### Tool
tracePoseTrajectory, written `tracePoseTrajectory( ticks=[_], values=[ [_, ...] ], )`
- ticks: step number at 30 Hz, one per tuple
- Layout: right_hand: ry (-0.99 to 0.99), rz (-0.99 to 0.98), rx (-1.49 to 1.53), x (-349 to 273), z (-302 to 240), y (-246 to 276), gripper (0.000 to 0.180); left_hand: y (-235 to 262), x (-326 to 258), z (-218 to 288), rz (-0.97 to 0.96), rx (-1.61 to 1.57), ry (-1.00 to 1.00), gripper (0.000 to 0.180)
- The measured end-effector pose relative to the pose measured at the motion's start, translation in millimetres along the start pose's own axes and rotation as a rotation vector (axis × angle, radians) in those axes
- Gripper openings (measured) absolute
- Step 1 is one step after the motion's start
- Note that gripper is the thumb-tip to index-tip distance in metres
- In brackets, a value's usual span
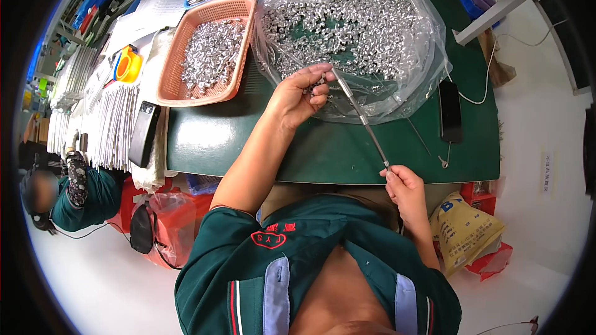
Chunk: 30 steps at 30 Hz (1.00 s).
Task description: The person uses a long metal rod to thread small silver cylindrical metal parts from a large plastic bag onto the rod. They hold the rod with both hands, pick up individual parts, and slide them down the rod. The process is repetitive, involving picking parts from the bag and aligning them on the rod.
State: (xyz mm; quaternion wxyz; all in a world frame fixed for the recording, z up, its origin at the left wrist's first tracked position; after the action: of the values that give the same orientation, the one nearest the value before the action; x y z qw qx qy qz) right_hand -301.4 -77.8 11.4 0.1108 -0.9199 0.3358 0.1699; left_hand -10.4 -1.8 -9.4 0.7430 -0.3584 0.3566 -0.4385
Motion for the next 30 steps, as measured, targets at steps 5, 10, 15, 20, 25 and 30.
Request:
tracePoseTrajectory(
  ticks=[5, 10, 15, 20, 25, 30],
  values=[
    [0.008, -0.016, -0.05, -3.2, 4.5, 4.6, 0.014, -2.5, -1.0, 2.0, -0.025, -0.062, -0.029, 0.024],
    [0.013, -0.019, -0.052, -3.4, 4.7, 4.2, 0.013, -2.4, -0.1, 2.1, -0.036, -0.076, 0.011, 0.021],
    [0.02, -0.053, -0.082, -2.7, 5.8, 3.9, 0.015, -4.5, -0.8, 1.4, -0.082, -0.05, 0.033, 0.017],
    [-0.003, -0.033, -0.035, -3.1, 6.2, 4.5, 0.013, -3.1, -1.1, -1.3, -0.078, -0.05, 0.062, 0.014],
    [0.002, -0.034, -0.042, -3.8, 7.0, 5.0, 0.013, 1.6, -0.2, 0.1, -0.108, -0.156, 0.123, 0.014],
    [0.042, -0.019, -0.106, -2.3, 7.7, 7.0, 0.014, 1.4, -0.7, -0.2, -0.113, -0.075, 0.152, 0.016]
  ],
)
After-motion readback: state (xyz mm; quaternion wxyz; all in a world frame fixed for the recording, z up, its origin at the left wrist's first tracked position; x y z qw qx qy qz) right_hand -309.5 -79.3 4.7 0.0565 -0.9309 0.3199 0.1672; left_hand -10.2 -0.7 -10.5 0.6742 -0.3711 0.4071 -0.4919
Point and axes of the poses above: each hand's wrist, its own x-axis towards the middle knuckle, its own y-axis out of the back of the hand, z = x × y, the point moved 2 cm from there along x, towards the middle knuckle, and after that the axes turned 6 degrees about x, right-handed, at the moved point
